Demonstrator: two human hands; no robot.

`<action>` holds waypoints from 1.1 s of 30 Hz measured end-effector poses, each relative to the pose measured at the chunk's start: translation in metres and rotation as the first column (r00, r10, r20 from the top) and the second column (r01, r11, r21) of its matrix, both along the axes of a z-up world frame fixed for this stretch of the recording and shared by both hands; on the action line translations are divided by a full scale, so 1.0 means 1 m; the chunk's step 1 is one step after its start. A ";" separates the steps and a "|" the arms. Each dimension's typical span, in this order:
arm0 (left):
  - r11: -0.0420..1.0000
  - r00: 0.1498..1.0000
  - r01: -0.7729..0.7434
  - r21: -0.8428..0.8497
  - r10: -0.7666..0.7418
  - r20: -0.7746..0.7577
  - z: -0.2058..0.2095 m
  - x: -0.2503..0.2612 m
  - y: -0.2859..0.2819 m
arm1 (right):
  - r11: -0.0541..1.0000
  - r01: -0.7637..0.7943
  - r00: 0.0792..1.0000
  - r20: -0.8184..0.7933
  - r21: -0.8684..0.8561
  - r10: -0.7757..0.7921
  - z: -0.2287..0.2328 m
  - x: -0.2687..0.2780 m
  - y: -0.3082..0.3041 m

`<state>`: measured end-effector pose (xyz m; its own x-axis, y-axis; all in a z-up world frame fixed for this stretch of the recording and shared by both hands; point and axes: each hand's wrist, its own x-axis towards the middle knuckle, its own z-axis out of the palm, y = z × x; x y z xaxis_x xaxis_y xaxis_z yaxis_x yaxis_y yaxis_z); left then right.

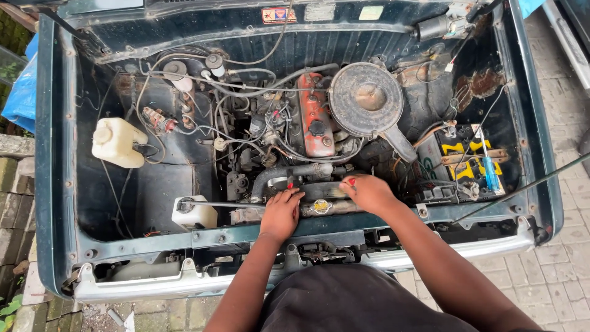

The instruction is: The person cleans the engine bay of a car using a brush and a red-handled tool. They scrub various components, including the radiator cap, hoses, and engine block, while the hood remains open.

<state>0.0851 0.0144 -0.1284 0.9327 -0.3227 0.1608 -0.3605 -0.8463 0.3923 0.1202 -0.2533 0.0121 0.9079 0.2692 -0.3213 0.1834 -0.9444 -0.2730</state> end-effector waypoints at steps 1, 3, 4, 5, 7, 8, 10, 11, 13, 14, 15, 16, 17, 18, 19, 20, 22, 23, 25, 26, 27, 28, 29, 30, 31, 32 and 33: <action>1.000 1.000 -0.004 0.001 0.004 0.005 -0.002 0.001 0.001 | 1.000 -0.004 1.000 0.005 0.001 0.004 0.009 -0.001 0.002; 1.000 1.000 0.002 0.009 -0.002 -0.001 -0.007 0.000 0.001 | 0.987 0.013 1.000 -0.023 0.160 -0.009 0.026 -0.007 0.004; 1.000 1.000 0.006 0.009 -0.006 0.001 -0.008 0.001 0.000 | 0.987 0.017 1.000 -0.021 0.159 -0.013 0.014 -0.004 -0.002; 1.000 1.000 0.004 0.010 -0.004 -0.001 -0.008 0.001 0.000 | 0.997 -0.014 0.999 -0.050 0.078 0.018 0.003 -0.002 -0.008; 1.000 1.000 -0.001 0.012 0.001 -0.002 -0.009 0.000 0.000 | 0.999 -0.049 0.996 -0.080 -0.002 0.049 0.002 -0.002 -0.009; 1.000 1.000 -0.009 0.005 0.009 -0.008 -0.010 -0.001 0.000 | 0.996 0.013 0.999 -0.042 0.083 -0.010 0.012 -0.006 -0.005; 1.000 1.000 -0.008 -0.003 0.008 -0.009 -0.008 0.004 -0.001 | 0.982 0.080 0.997 -0.004 0.168 -0.080 0.017 -0.009 -0.005; 1.000 1.000 -0.005 -0.003 0.005 -0.011 -0.006 0.002 -0.001 | 0.998 0.034 0.999 0.002 0.060 -0.035 0.010 -0.011 -0.009; 1.000 1.000 -0.007 -0.003 0.007 -0.021 -0.005 -0.002 -0.001 | 0.999 -0.018 1.000 -0.006 -0.049 0.018 0.003 -0.013 -0.011; 1.000 1.000 -0.008 -0.010 0.008 -0.020 -0.005 -0.004 -0.001 | 0.999 0.027 1.000 0.015 0.043 -0.027 0.004 -0.013 -0.010; 1.000 1.000 -0.006 -0.015 0.006 -0.009 -0.005 0.001 -0.001 | 0.988 0.072 0.996 0.040 0.137 -0.078 0.006 -0.008 -0.008; 1.000 1.000 -0.008 -0.015 0.008 -0.008 -0.004 0.000 0.000 | 0.988 0.069 0.996 0.041 0.138 -0.076 0.005 -0.011 -0.007; 1.000 1.000 -0.007 -0.007 0.007 -0.018 -0.003 0.000 0.000 | 0.997 0.071 0.997 0.035 0.027 -0.072 0.004 -0.015 -0.007; 1.000 1.000 -0.005 0.000 0.005 -0.027 -0.002 0.000 -0.001 | 0.994 0.070 0.997 0.029 -0.084 -0.068 0.003 -0.018 -0.008; 1.000 1.000 -0.006 0.002 0.006 -0.031 -0.004 -0.002 -0.001 | 0.994 0.069 0.997 0.026 -0.082 -0.067 -0.012 -0.016 -0.017; 1.000 0.999 -0.003 0.005 0.004 -0.049 -0.005 -0.003 -0.001 | 0.997 0.060 0.997 0.056 -0.057 -0.057 -0.026 -0.013 -0.027; 1.000 0.998 -0.003 0.007 0.003 -0.058 -0.003 0.002 0.000 | 0.998 0.049 0.994 0.097 -0.033 -0.045 -0.016 -0.010 -0.023; 1.000 0.998 0.001 0.001 -0.001 -0.055 -0.002 0.001 0.000 | 0.997 0.068 0.998 0.008 0.025 -0.068 0.006 -0.017 -0.011; 1.000 0.999 0.005 -0.005 -0.005 -0.053 0.001 -0.001 0.000 | 0.992 0.092 0.993 -0.083 0.083 -0.085 0.018 -0.020 -0.005; 1.000 0.998 0.010 -0.009 -0.011 -0.062 0.003 -0.002 0.000 | 0.998 0.063 0.998 -0.015 -0.029 -0.064 0.007 -0.018 -0.010; 1.000 0.998 0.013 -0.012 -0.013 -0.068 0.005 -0.001 0.001 | 0.989 0.039 0.998 0.054 -0.142 -0.031 -0.003 -0.012 -0.014; 1.000 0.998 0.010 -0.010 -0.010 -0.065 0.007 0.002 0.002 | 0.989 0.036 0.998 0.056 -0.141 -0.029 0.010 -0.016 -0.007; 1.000 0.996 0.012 -0.009 -0.012 -0.091 0.007 0.001 0.001 | 0.997 0.073 0.997 0.006 0.004 -0.073 0.022 -0.023 -0.001; 1.000 0.993 0.014 -0.008 -0.014 -0.116 0.008 0.000 0.001 | 0.982 0.116 0.993 -0.050 0.146 -0.110 0.033 -0.030 0.004; 1.000 0.992 0.019 -0.009 -0.019 -0.128 0.007 0.001 0.000 | 0.982 0.123 0.991 -0.062 0.144 -0.115 0.030 -0.031 0.002; 1.000 0.991 0.016 -0.013 -0.018 -0.134 0.006 0.001 0.000 | 0.990 0.104 0.993 -0.067 0.094 -0.098 0.028 -0.032 0.001; 1.000 0.991 0.009 -0.015 -0.011 -0.134 0.007 0.005 0.001 | 0.996 0.079 0.995 -0.067 0.046 -0.076 0.026 -0.029 0.000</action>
<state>0.0900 0.0159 -0.1218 0.9430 -0.3304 0.0390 -0.3119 -0.8372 0.4493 0.0913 -0.2530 0.0383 0.9042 0.2157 -0.3685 0.0908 -0.9404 -0.3278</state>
